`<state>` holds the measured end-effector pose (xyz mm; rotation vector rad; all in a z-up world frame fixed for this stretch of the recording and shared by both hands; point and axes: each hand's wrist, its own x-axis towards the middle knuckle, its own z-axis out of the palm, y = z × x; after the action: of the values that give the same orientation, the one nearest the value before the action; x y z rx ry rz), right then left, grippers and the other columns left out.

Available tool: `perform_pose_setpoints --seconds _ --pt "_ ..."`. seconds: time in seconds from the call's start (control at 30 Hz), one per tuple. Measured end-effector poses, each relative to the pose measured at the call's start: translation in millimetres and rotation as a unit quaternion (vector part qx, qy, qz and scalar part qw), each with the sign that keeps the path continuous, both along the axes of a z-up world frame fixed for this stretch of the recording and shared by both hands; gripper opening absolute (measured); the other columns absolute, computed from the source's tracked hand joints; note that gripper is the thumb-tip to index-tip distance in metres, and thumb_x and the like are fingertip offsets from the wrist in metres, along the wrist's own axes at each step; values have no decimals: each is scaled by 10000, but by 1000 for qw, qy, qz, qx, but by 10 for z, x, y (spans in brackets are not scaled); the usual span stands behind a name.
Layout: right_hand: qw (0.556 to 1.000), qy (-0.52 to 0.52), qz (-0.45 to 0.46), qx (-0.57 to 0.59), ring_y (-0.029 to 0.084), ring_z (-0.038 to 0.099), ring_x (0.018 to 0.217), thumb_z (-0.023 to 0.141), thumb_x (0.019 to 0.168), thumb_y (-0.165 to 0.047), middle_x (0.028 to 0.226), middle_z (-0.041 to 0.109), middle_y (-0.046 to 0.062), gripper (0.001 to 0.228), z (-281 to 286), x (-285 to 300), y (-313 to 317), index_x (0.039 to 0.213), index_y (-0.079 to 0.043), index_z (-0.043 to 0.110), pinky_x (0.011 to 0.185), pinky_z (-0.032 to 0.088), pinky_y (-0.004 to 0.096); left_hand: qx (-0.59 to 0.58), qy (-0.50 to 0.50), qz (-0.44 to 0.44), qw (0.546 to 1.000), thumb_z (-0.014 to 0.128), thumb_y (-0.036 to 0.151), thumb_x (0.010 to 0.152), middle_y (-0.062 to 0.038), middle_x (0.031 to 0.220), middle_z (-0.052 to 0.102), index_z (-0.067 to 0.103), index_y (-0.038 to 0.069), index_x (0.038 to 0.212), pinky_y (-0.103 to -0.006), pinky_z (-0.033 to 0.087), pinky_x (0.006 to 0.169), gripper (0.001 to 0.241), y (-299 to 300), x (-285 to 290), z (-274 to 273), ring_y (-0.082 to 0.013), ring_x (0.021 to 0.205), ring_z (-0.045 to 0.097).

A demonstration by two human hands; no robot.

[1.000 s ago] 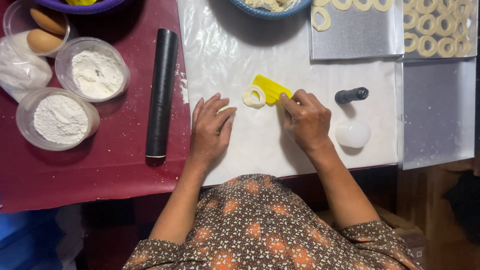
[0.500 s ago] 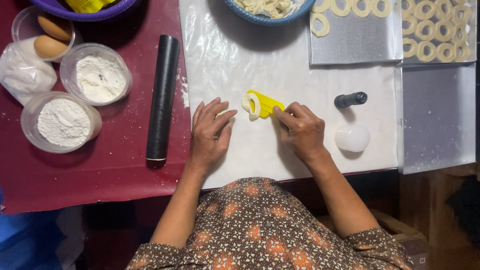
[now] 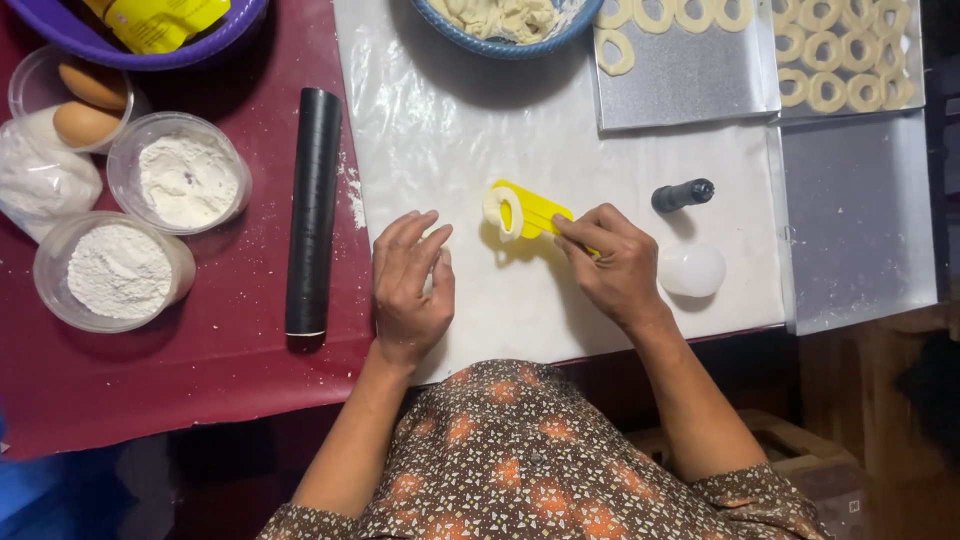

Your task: Shaping and cutting dough to make donut shapes using a rolling pin and mold.

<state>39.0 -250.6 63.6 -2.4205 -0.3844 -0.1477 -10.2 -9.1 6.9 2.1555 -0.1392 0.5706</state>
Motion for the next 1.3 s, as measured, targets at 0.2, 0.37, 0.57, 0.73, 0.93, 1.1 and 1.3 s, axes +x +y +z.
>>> perform_pose_setpoints --seconds 0.2,0.37,0.57,0.73,0.93,1.1,1.3 --pt "999 -40 -12 20 142 689 736 797 898 -39 906 704 58 224 303 -18 -35 1117 -89 793 645 558 287 -349 222 -52 909 632 81 955 -142 1325 665 518 -16 1421 -332 596 931 490 -363 296 221 -209 1131 675" --pt "993 -98 -27 -55 174 674 750 811 887 -45 880 693 48 211 478 27 -228 1091 -96 801 660 539 311 -532 328 -139 768 623 158 989 -157 1164 730 597 -42 1343 -280 616 783 408 -620 669 20 -156 918 753" --pt "986 -125 -45 -105 192 665 750 820 898 -66 864 679 37 178 662 186 -551 1069 -113 806 644 521 334 -508 393 -169 748 660 213 986 -125 994 773 706 -38 1177 -273 617 685 319 -928 1091 195 -150 803 743" --pt "979 -153 -47 -124 202 667 772 824 887 -73 879 680 33 188 736 422 -856 1070 -113 804 669 528 347 -496 405 -186 745 672 215 966 -103 984 772 715 -16 1120 -283 623 645 282 -1193 1463 382 -152 791 749" --pt "975 -171 -57 -128 197 672 766 828 901 -84 856 672 24 165 714 744 -1113 1061 -118 809 649 526 339 -476 410 -173 759 733 184 916 -120 944 768 685 -13 1031 -288 600 596 233 -1486 1871 427 -175 745 759" --pt "966 -195 -54 -159 205 675 778 829 931 -99 869 679 22 70 581 1038 -1328 994 -113 803 642 527 350 -453 397 -150 784 741 163 894 -117 890 751 672 -5 977 -302 587 554 200 -1717 2211 235 -189 717 755" --pt "966 -199 -50 -160 214 677 798 809 932 -87 853 669 25 86 426 1374 -1503 1012 -118 814 656 535 366 -449 368 -136 803 736 158 900 -90 891 743 643 13 970 -302 587 572 186 -1865 2584 -30 -172 756 777"
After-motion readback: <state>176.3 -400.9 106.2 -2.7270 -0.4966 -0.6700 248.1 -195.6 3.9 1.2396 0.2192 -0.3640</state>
